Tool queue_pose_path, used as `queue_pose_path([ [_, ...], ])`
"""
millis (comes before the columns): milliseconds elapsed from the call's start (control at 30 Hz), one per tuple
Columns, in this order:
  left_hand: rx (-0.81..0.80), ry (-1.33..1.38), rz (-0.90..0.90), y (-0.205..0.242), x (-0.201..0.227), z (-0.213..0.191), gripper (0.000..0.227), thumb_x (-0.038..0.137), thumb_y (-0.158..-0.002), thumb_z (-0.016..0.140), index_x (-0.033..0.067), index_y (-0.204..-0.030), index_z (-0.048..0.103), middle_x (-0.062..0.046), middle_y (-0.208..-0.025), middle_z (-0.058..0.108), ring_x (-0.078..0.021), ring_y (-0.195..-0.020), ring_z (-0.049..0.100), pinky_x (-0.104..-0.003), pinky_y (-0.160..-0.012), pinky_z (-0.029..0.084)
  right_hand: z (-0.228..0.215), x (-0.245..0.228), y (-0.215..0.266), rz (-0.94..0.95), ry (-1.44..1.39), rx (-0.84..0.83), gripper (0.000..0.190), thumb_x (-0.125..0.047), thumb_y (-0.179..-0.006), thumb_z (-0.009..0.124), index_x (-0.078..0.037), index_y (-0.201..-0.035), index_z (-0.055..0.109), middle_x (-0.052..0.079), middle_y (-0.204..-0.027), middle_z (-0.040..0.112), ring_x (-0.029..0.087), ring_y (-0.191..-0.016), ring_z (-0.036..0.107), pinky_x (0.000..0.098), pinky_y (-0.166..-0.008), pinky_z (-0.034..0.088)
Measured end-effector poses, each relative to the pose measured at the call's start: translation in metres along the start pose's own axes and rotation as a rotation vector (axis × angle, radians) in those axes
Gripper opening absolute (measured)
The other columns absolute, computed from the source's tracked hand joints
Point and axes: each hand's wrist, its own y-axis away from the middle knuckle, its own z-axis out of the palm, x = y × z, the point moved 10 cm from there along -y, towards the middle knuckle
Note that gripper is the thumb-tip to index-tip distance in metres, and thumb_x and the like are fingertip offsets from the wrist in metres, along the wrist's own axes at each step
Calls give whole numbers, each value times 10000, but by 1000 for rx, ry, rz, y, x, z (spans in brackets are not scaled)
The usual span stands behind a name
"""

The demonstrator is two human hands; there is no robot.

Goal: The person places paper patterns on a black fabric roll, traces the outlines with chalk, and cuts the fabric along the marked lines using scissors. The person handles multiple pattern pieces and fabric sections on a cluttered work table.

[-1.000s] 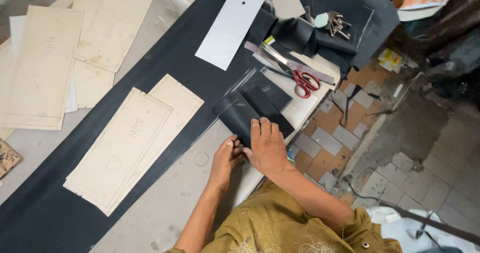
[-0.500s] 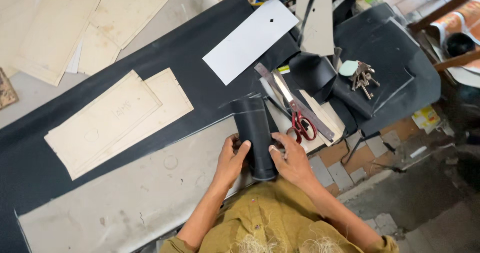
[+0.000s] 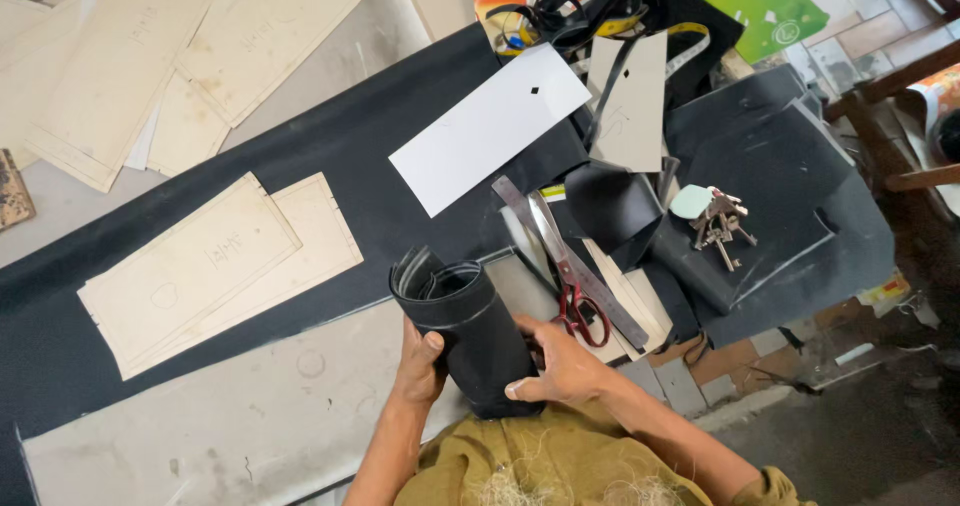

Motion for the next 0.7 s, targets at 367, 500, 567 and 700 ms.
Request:
queue_pose_path([
  [367,15,-190,-306,28,-46,12,899,381,-745,852,-7,-1445,441,-139,-1311,603,-230,-1213,594,-380,-1048,483,-5,27,-13,201,49,73,1261,-254,-573,915,-50,-1546,140,153,-1407,530,254,-1319,554,344,-1100,444],
  [500,-84,-180,-268,19,-24,17,1020,461,-689,865,-24,-1473,427,-148,-1370,603,-249,-1294,594,-378,-1109,460,-6,12,-27,116,76,19,1245,-206,-594,881,-54,-1586,144,200,-1417,489,283,-1344,522,383,-1116,434],
  [567,-46,-193,-239,8,-20,8,1084,493,-660,887,-53,-1475,426,-182,-1347,607,-286,-1268,593,-407,-1094,464,-2,4,-33,72,-65,-89,1283,-190,-606,873,-87,-1613,84,193,-1451,455,276,-1370,474,397,-1130,418],
  [700,-41,-26,-316,0,-27,-5,1261,504,-532,921,19,-1527,317,-165,-1417,546,-292,-1337,550,-421,-1118,437,-2,-35,-42,-144,5,-266,1392,-179,-621,903,-117,-1641,-42,166,-1535,377,271,-1444,398,418,-1176,382],
])
